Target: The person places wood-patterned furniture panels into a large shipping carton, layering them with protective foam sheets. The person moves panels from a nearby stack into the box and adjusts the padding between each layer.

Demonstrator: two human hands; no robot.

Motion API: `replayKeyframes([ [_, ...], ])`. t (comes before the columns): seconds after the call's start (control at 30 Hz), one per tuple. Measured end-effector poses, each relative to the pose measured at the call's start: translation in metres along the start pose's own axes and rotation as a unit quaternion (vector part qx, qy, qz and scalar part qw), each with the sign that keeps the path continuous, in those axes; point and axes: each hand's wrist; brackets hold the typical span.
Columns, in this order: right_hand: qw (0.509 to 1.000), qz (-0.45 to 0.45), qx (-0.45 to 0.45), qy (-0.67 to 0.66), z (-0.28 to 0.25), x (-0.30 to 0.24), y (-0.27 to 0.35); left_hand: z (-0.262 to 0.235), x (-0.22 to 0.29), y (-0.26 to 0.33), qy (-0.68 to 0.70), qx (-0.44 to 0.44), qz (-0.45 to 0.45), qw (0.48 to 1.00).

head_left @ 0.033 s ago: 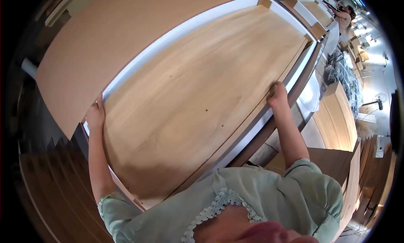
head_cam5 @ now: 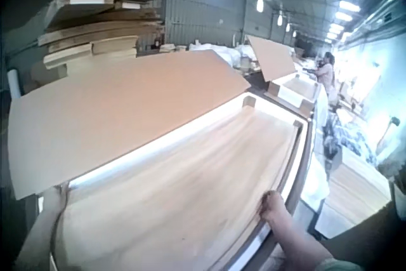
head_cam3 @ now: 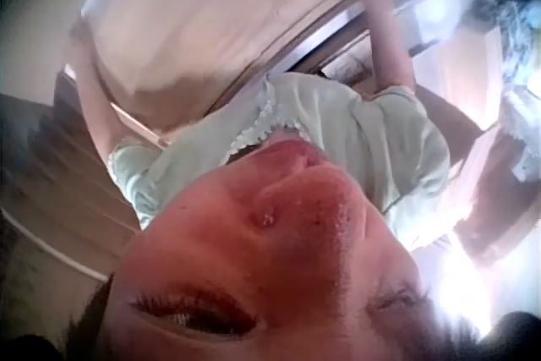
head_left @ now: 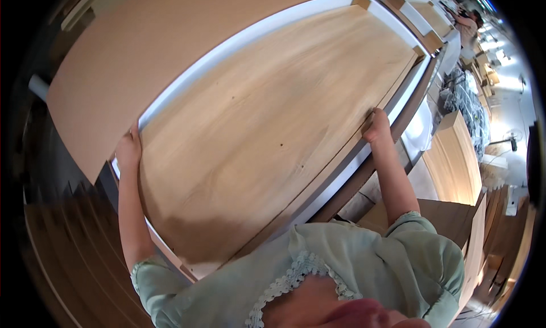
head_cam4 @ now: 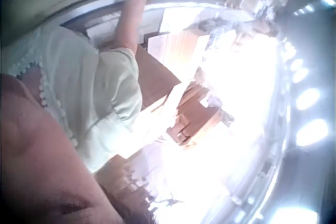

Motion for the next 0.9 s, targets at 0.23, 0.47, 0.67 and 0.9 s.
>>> replayKeyframes([
  [0.23,0.977,0.206,-0.048,0.027,-0.044,-0.037,-0.072,0.002,0.051,0.001,0.09,-0.094,-0.106,0.986],
  [0.47,0.979,0.172,0.0,0.113,-0.008,-0.032,-0.029,0.044,0.043,0.069,0.165,0.271,0.172,0.933],
  [0.67,0.959,0.202,-0.051,0.193,-0.002,-0.017,-0.015,-0.004,-0.04,0.179,0.144,0.134,-0.044,0.98],
  [0.9,0.447,-0.334,-0.384,0.736,-0.025,-0.009,-0.009,-0.07,0.013,0.364,0.268,-0.057,0.025,0.961],
])
Point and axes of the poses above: each hand's wrist, its own y-axis away from the middle knuckle, its own z-axis out of the palm, x = y × z, and after that the axes turned 12 degrees about -y, right-handed
